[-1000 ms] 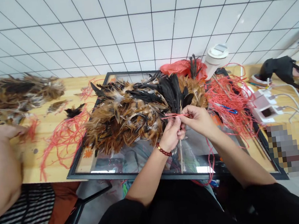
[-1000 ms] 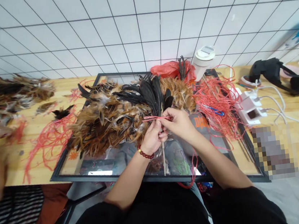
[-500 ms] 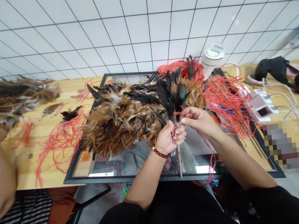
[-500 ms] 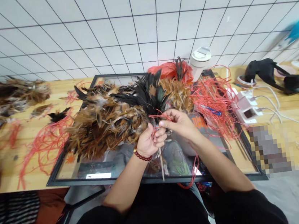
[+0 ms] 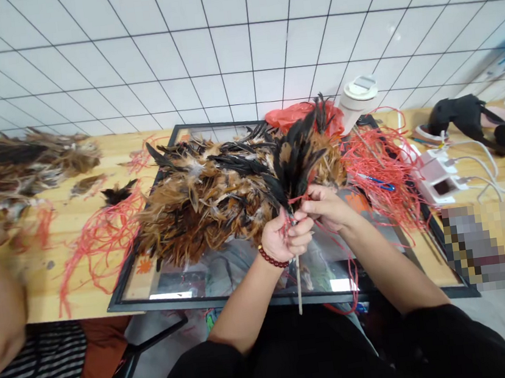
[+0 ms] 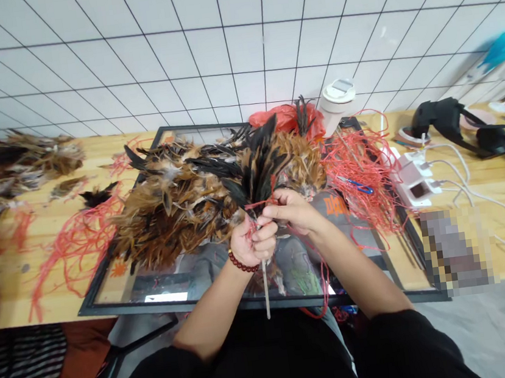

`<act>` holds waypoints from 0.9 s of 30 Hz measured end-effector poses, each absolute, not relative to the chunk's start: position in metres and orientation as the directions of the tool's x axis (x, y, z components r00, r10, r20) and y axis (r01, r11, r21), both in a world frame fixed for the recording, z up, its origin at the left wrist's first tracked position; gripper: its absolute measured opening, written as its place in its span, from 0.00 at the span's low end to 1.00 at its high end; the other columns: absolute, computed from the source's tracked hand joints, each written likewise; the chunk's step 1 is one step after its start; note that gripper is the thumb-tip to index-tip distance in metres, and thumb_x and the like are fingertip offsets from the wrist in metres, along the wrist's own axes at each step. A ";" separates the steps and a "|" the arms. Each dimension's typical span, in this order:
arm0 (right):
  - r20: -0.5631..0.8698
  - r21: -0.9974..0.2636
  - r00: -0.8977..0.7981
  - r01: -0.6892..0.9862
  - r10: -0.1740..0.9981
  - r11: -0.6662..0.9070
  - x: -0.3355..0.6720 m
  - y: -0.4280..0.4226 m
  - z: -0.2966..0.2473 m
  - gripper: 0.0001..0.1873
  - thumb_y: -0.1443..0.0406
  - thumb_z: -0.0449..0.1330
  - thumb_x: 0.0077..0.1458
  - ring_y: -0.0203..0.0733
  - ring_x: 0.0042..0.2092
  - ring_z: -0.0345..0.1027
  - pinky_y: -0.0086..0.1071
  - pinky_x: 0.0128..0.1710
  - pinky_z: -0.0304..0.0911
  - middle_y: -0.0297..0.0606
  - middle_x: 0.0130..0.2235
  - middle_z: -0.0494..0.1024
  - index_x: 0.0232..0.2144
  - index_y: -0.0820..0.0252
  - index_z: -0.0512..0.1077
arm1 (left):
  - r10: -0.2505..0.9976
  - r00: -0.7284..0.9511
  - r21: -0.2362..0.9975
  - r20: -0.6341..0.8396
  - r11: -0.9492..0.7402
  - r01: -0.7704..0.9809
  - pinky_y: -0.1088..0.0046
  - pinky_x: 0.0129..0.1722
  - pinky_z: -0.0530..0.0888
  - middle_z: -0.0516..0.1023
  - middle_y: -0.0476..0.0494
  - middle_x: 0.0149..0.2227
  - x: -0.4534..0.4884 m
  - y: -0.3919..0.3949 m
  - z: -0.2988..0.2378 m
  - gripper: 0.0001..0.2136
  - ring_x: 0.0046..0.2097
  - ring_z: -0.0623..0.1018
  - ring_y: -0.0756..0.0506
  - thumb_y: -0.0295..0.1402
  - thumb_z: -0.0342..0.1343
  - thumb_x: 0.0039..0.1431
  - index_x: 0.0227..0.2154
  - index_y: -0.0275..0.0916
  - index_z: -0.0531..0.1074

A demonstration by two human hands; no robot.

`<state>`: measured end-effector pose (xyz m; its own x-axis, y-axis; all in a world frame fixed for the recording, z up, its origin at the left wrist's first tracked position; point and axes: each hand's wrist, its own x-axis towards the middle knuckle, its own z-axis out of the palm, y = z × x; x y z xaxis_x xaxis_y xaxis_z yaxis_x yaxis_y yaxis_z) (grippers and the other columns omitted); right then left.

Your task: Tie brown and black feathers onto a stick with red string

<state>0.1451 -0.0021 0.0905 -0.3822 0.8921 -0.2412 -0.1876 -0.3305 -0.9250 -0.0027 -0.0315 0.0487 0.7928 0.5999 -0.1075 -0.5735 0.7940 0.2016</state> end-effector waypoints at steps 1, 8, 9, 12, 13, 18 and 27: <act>-0.224 -0.940 -0.373 -0.159 0.900 -0.300 0.143 -0.001 0.091 0.28 0.51 0.76 0.26 0.29 0.21 0.60 0.24 0.19 0.53 0.32 0.21 0.73 0.22 0.63 0.69 | 0.567 0.820 0.205 -0.083 0.815 -0.543 0.83 0.12 0.39 0.48 0.57 0.20 -0.002 -0.032 0.048 0.20 0.17 0.44 0.57 0.50 0.63 0.51 0.27 0.38 0.64; -0.191 -0.982 -0.184 0.035 0.964 -0.188 0.143 0.004 0.090 0.23 0.50 0.73 0.38 0.31 0.18 0.61 0.27 0.17 0.58 0.33 0.17 0.70 0.19 0.62 0.71 | 0.623 0.776 0.346 -0.099 0.753 -0.560 0.83 0.17 0.58 0.67 0.45 0.29 0.005 -0.030 0.060 0.19 0.24 0.65 0.55 0.45 0.65 0.52 0.37 0.32 0.74; -0.241 -0.970 -0.189 0.058 0.952 -0.234 0.146 0.005 0.091 0.23 0.49 0.72 0.39 0.32 0.17 0.60 0.28 0.16 0.58 0.34 0.17 0.71 0.19 0.62 0.71 | 0.648 0.753 0.394 -0.116 0.726 -0.564 0.81 0.20 0.63 0.70 0.43 0.31 0.005 -0.029 0.061 0.19 0.27 0.68 0.53 0.45 0.64 0.53 0.37 0.32 0.75; -0.426 -0.904 -0.274 0.149 0.862 -0.400 0.154 0.006 0.092 0.27 0.45 0.68 0.43 0.34 0.14 0.59 0.30 0.13 0.55 0.37 0.13 0.68 0.15 0.62 0.71 | 0.744 0.654 0.557 -0.136 0.603 -0.571 0.73 0.32 0.72 0.75 0.40 0.33 0.008 -0.027 0.058 0.19 0.34 0.75 0.48 0.46 0.64 0.53 0.35 0.31 0.75; -0.434 -0.901 -0.293 0.161 0.852 -0.403 0.156 0.006 0.093 0.27 0.45 0.68 0.43 0.34 0.14 0.59 0.30 0.13 0.55 0.37 0.13 0.68 0.15 0.62 0.71 | 0.769 0.625 0.606 -0.136 0.564 -0.561 0.72 0.35 0.73 0.76 0.40 0.32 0.008 -0.027 0.056 0.19 0.36 0.76 0.46 0.46 0.65 0.52 0.34 0.31 0.75; -0.415 -0.905 -0.287 0.227 0.863 -0.360 0.156 0.005 0.096 0.27 0.45 0.69 0.41 0.34 0.14 0.59 0.29 0.13 0.55 0.37 0.13 0.68 0.14 0.61 0.69 | 0.776 0.607 0.651 -0.172 0.552 -0.521 0.67 0.40 0.74 0.76 0.42 0.31 0.010 -0.028 0.055 0.18 0.36 0.78 0.45 0.43 0.67 0.51 0.33 0.32 0.72; -0.258 -0.952 -0.246 -0.100 0.934 -0.289 0.164 0.009 0.090 0.28 0.51 0.75 0.32 0.24 0.18 0.51 0.22 0.16 0.41 0.29 0.22 0.71 0.28 0.62 0.69 | 0.807 0.569 0.454 -0.157 0.571 -0.684 0.84 0.23 0.61 0.65 0.51 0.28 0.011 -0.029 0.062 0.14 0.27 0.67 0.55 0.32 0.68 0.51 0.34 0.35 0.68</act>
<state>0.1643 0.0088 0.0901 -0.2459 0.9344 -0.2578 -0.1005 -0.2892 -0.9520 0.0114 -0.0287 0.0619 0.5694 0.8070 -0.1565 -0.6843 0.5708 0.4538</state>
